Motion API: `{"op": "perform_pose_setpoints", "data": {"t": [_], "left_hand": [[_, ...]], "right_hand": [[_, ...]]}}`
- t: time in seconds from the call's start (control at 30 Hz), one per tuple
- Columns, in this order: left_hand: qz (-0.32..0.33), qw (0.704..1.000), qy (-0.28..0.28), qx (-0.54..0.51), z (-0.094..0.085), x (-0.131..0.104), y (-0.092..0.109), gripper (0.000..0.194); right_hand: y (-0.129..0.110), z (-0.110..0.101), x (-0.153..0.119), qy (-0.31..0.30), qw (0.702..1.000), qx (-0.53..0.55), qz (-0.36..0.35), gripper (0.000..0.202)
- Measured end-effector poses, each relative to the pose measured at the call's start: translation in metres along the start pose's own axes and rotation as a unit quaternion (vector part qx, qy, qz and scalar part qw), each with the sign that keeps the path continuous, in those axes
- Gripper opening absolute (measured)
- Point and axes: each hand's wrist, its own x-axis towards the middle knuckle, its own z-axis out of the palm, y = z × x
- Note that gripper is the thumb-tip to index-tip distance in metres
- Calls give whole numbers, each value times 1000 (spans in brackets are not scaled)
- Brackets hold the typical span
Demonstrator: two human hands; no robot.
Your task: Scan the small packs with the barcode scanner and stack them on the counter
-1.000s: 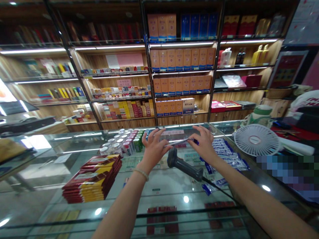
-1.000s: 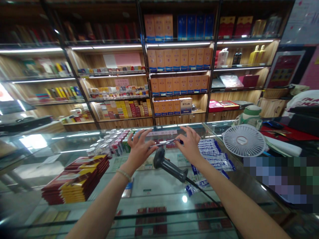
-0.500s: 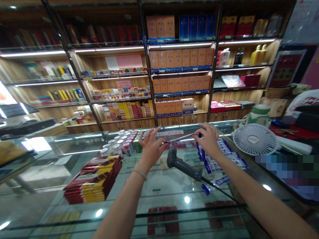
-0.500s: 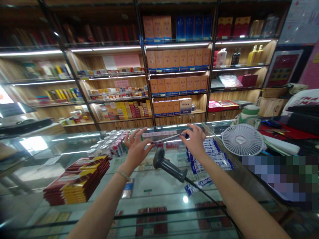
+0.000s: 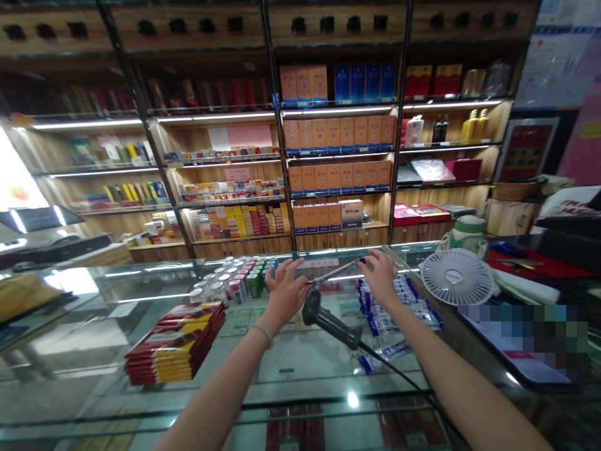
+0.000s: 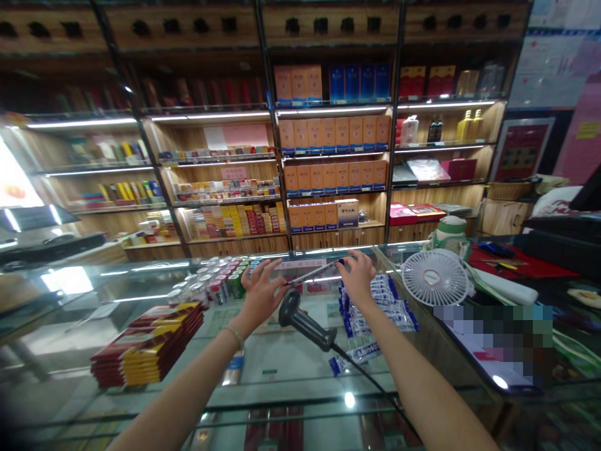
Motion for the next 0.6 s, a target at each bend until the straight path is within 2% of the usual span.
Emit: {"op": "perform_pose_setpoints", "data": {"t": [0.13, 0.23, 0.3, 0.4, 0.6], "left_hand": [[0, 1000, 3, 15, -17, 3, 3, 12], [1, 999, 25, 45, -37, -8, 7, 12], [-10, 997, 41, 60, -52, -22, 10, 10], [-40, 994, 61, 83, -74, -50, 15, 13], [-128, 983, 42, 127, -105, -105, 19, 11]], "right_hand": [[-6, -3, -2, 11, 999, 8, -34, 31], [-15, -2, -3, 15, 998, 16, -60, 30], [-25, 1, -3, -1, 996, 14, -85, 28], [-45, 7, -5, -66, 987, -7, -144, 24], [-99, 31, -18, -175, 949, -97, -242, 19]]}}
